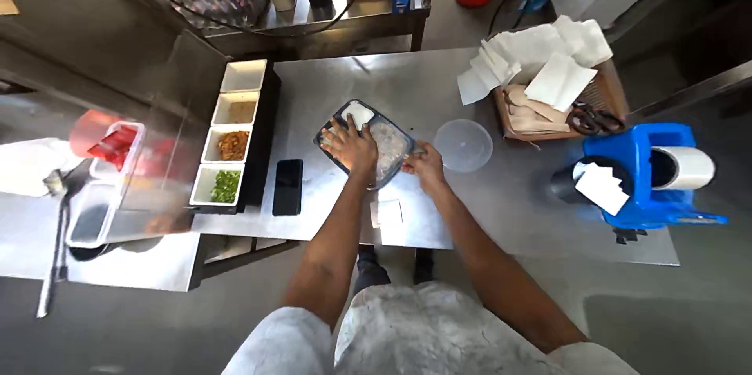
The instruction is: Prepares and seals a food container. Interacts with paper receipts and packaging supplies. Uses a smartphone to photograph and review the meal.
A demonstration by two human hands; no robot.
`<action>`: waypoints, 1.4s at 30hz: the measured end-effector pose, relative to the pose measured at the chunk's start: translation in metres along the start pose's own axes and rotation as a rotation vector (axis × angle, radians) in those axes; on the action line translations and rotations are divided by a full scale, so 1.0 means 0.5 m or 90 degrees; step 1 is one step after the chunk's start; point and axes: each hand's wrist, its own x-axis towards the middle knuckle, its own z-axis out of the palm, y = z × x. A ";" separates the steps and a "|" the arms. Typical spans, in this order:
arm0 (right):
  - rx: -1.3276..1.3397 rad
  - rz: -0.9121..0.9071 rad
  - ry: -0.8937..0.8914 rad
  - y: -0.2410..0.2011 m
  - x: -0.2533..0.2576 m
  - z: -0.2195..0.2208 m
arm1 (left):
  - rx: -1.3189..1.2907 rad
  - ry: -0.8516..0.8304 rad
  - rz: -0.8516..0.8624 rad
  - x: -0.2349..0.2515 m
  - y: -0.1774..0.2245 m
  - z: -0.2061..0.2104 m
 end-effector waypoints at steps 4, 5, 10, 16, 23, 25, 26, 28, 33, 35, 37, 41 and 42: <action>-0.109 -0.018 0.006 -0.012 0.024 0.004 | 0.000 -0.037 -0.003 -0.021 -0.014 -0.019; -0.130 0.008 -0.015 -0.015 0.005 0.005 | 0.002 -0.032 0.001 -0.020 -0.015 -0.020; 0.007 0.080 -0.019 0.029 -0.074 0.028 | -0.041 -0.030 -0.031 -0.025 0.016 -0.016; -0.038 0.020 0.069 0.040 -0.072 0.004 | -0.131 -0.018 -0.078 -0.065 0.063 -0.012; -0.054 0.024 0.069 0.022 -0.058 -0.034 | -0.070 -0.033 0.322 -0.031 0.004 -0.035; -0.053 -0.001 0.066 0.032 -0.062 -0.034 | -0.024 -0.072 0.378 -0.008 -0.016 -0.008; -0.046 -0.020 0.076 0.037 -0.061 -0.031 | -0.012 -0.085 0.377 -0.005 -0.018 -0.003; -0.027 -0.044 0.098 0.047 -0.060 -0.025 | -0.001 -0.096 0.355 -0.014 -0.016 0.001; -0.224 -0.029 0.116 0.051 -0.129 -0.046 | 0.000 -0.082 0.311 -0.032 -0.006 0.000; -0.367 0.004 0.091 0.068 -0.202 -0.050 | -0.003 -0.082 0.306 -0.031 -0.004 -0.002; -0.378 0.062 0.062 0.085 -0.256 -0.024 | -0.007 -0.076 0.305 -0.031 -0.005 0.003; -0.359 0.131 0.060 0.126 -0.248 0.041 | -0.027 -0.060 0.300 -0.041 -0.011 0.000; -0.346 0.126 0.070 0.144 -0.247 0.043 | -0.059 -0.048 0.303 -0.053 -0.019 -0.006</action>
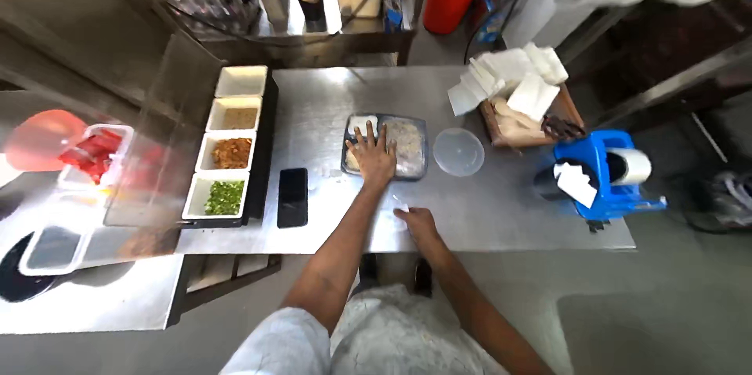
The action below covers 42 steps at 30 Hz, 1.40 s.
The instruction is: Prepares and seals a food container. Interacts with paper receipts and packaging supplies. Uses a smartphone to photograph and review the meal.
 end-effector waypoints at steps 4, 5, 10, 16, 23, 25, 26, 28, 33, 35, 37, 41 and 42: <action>0.092 -0.065 -0.015 -0.018 0.007 -0.005 | -0.233 0.128 0.061 -0.021 -0.011 -0.102; 0.115 -0.056 -0.032 -0.020 0.006 -0.003 | -0.270 0.123 0.061 -0.047 -0.027 -0.130; 0.146 0.009 -0.065 -0.056 -0.004 0.005 | -0.346 -0.131 -0.291 -0.224 -0.139 -0.219; 0.112 -0.072 0.010 -0.077 -0.047 0.049 | -0.762 -0.361 -0.584 -0.314 -0.181 -0.168; 0.214 -0.212 -0.178 -0.099 -0.112 0.072 | -0.852 -0.281 -0.522 -0.326 -0.222 -0.195; 0.251 -0.159 -0.234 -0.097 -0.076 0.108 | -0.715 -0.077 -0.473 -0.334 -0.237 -0.224; 0.257 -0.128 -0.246 -0.090 -0.060 0.133 | -0.584 0.030 -0.420 -0.335 -0.246 -0.227; 0.236 -0.068 -0.241 -0.077 -0.040 0.184 | -0.324 0.149 -0.277 -0.327 -0.267 -0.213; 0.066 0.071 -0.268 -0.077 -0.045 0.211 | -0.078 -0.064 0.004 -0.303 -0.300 -0.117; -0.035 0.088 -0.361 -0.052 -0.060 0.179 | -0.059 -0.049 0.042 -0.323 -0.324 -0.116; -0.127 0.060 -0.370 -0.024 -0.060 0.081 | -0.062 -0.004 0.103 -0.323 -0.319 -0.107; -0.072 -0.209 0.062 0.051 -0.080 -0.230 | -0.102 0.081 0.182 -0.328 -0.274 -0.148; -0.055 -0.255 0.219 0.068 -0.083 -0.327 | -0.135 0.090 0.194 -0.333 -0.233 -0.158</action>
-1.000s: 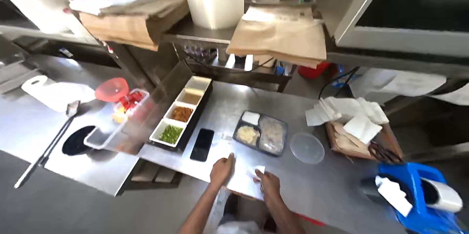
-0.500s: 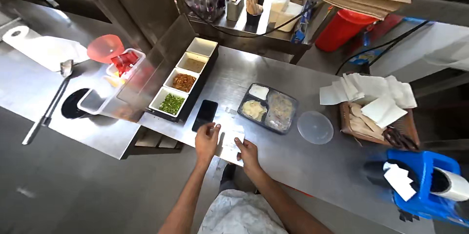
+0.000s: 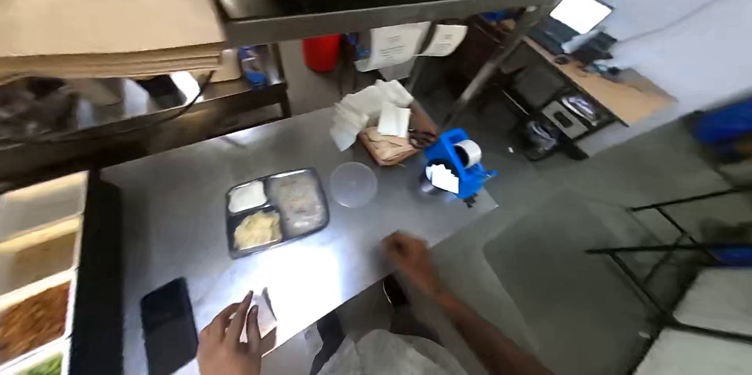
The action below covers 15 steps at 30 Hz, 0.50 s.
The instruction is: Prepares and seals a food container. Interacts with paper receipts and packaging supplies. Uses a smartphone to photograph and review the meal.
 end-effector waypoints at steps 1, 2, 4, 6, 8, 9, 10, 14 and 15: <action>-0.040 -0.005 0.132 0.028 0.021 -0.095 | -0.050 -0.008 0.011 0.012 0.058 0.003; -0.095 0.009 0.235 0.057 0.044 -0.189 | -0.114 -0.044 0.025 0.030 0.129 0.014; -0.162 0.047 0.386 0.139 0.112 -0.348 | -0.259 -0.170 0.084 0.074 0.290 0.077; -0.113 0.126 0.385 0.223 0.176 -0.469 | -0.324 -0.322 0.197 0.123 0.457 0.166; -0.033 0.172 0.267 0.280 0.214 -0.541 | -0.271 -0.260 0.215 0.157 0.557 0.219; -0.017 0.147 0.226 0.291 0.235 -0.548 | -0.208 -0.156 0.151 0.180 0.545 0.222; -0.034 0.077 0.236 0.296 0.248 -0.559 | -0.141 -0.048 0.077 0.212 0.505 0.217; -0.049 -0.180 0.285 0.218 0.143 -0.524 | 0.141 -0.025 -0.180 0.280 0.246 0.214; -0.001 -0.203 0.234 0.181 0.112 -0.467 | 0.171 -0.072 -0.208 0.285 0.201 0.228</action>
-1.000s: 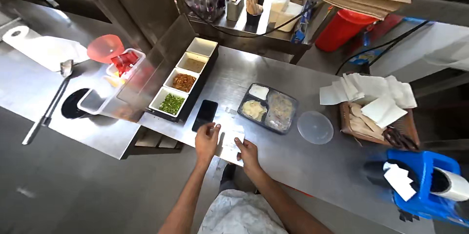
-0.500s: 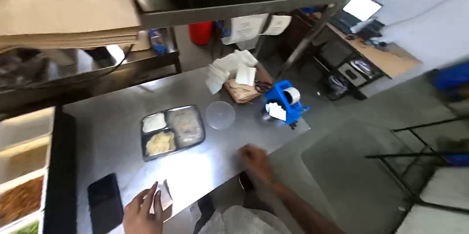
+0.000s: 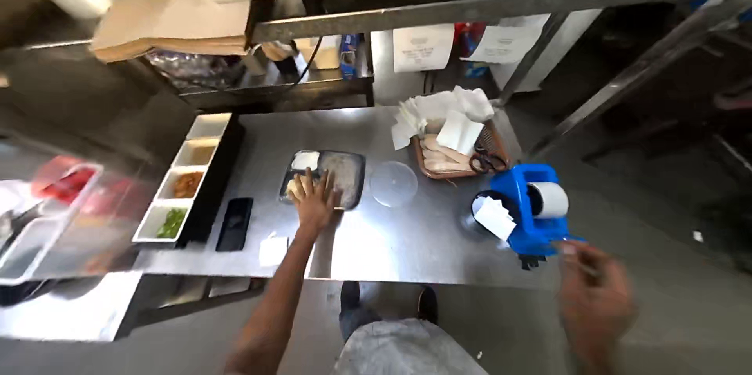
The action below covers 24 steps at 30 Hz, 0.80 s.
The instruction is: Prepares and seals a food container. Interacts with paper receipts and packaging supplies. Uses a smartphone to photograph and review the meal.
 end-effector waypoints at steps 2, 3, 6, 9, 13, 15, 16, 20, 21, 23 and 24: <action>0.124 -0.019 -0.143 -0.074 -0.053 0.117 | 0.057 -0.061 -0.020 0.020 -0.020 0.035; 0.177 -0.012 -0.232 -0.096 -0.069 0.180 | 0.069 -0.074 -0.031 0.015 -0.013 0.045; 0.127 -0.040 -0.337 -0.093 -0.074 0.376 | 0.072 -0.064 -0.068 -0.054 0.034 0.059; -0.124 -0.194 -0.377 -0.029 -0.024 0.543 | 0.097 -0.043 -0.093 -0.135 0.078 0.056; -0.223 -0.264 -0.382 0.023 0.060 0.642 | 0.092 -0.022 -0.104 -0.216 0.114 0.059; -0.226 -0.273 -0.412 0.004 0.123 0.687 | 0.088 -0.021 -0.093 -0.246 0.129 0.060; -0.215 -0.276 -0.424 -0.009 0.155 0.711 | 0.083 -0.024 -0.084 -0.254 0.137 0.062; -0.105 -0.110 -0.355 -0.106 0.161 0.681 | 0.023 -0.131 -0.064 -0.272 0.171 0.020; -0.103 -0.026 -0.333 -0.129 0.129 0.635 | 0.009 -0.135 -0.048 -0.261 0.173 0.004; -0.117 0.127 -0.372 -0.135 0.039 0.544 | -0.016 -0.062 0.025 -0.216 0.151 0.001; -0.097 0.195 -0.408 -0.117 -0.015 0.518 | -0.018 -0.042 0.065 -0.191 0.129 0.014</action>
